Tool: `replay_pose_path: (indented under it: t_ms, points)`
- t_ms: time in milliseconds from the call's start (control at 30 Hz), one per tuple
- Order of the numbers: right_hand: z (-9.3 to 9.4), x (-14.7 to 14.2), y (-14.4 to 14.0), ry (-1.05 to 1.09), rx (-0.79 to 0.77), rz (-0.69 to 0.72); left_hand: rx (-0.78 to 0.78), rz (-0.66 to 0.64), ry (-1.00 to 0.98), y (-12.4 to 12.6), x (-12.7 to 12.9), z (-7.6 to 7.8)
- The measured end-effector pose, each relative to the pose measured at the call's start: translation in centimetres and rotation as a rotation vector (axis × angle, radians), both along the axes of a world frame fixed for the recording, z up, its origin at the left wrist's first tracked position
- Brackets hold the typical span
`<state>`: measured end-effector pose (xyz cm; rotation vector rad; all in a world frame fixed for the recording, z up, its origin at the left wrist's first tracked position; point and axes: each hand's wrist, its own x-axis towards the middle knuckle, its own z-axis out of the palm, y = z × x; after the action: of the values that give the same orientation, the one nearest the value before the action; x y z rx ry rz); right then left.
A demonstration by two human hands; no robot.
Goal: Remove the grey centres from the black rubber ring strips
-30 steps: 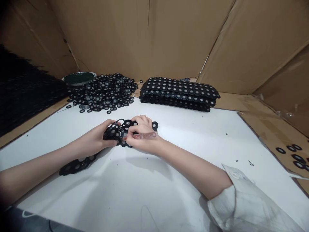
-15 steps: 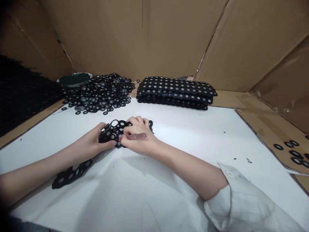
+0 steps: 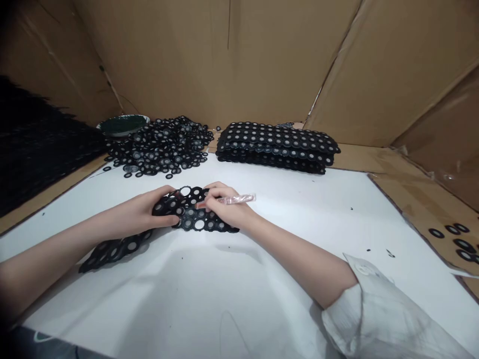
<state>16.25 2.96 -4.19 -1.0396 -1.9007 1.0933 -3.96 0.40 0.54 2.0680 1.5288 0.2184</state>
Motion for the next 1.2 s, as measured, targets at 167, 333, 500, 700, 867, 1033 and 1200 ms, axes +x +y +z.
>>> replay_pose_path:
  t_ms: [167, 333, 500, 700, 867, 1033, 1200]
  points:
    - [-0.6, 0.2, 0.6, 0.175, -0.133, -0.109, 0.232, -0.044, 0.211, 0.9, -1.2, -0.2]
    - [-1.1, 0.1, 0.6, 0.141, -0.061, -0.110, 0.608, -0.122, 0.305, 1.9, -1.2, -0.8]
    - [-1.2, -0.2, 0.6, 0.045, 0.057, -0.120, 0.503, -0.156, 0.195, 2.7, 1.2, -1.4]
    - [-1.2, -0.4, 0.2, -0.092, 0.299, -0.054, 0.275, -0.036, 0.030, 3.7, 2.4, -2.5]
    - [-1.2, -0.7, -0.1, -0.342, 0.422, -0.065, 0.134, 0.042, -0.133, 3.2, 2.5, -2.9]
    - [-0.9, -0.9, 0.1, -0.400, 0.392, -0.070, -0.156, 0.128, -0.343, 1.9, 2.7, -1.9]
    - [-0.6, -0.5, 0.3, -0.312, 0.286, -0.046, -0.248, 0.125, -0.388, 1.5, 2.6, -1.3]
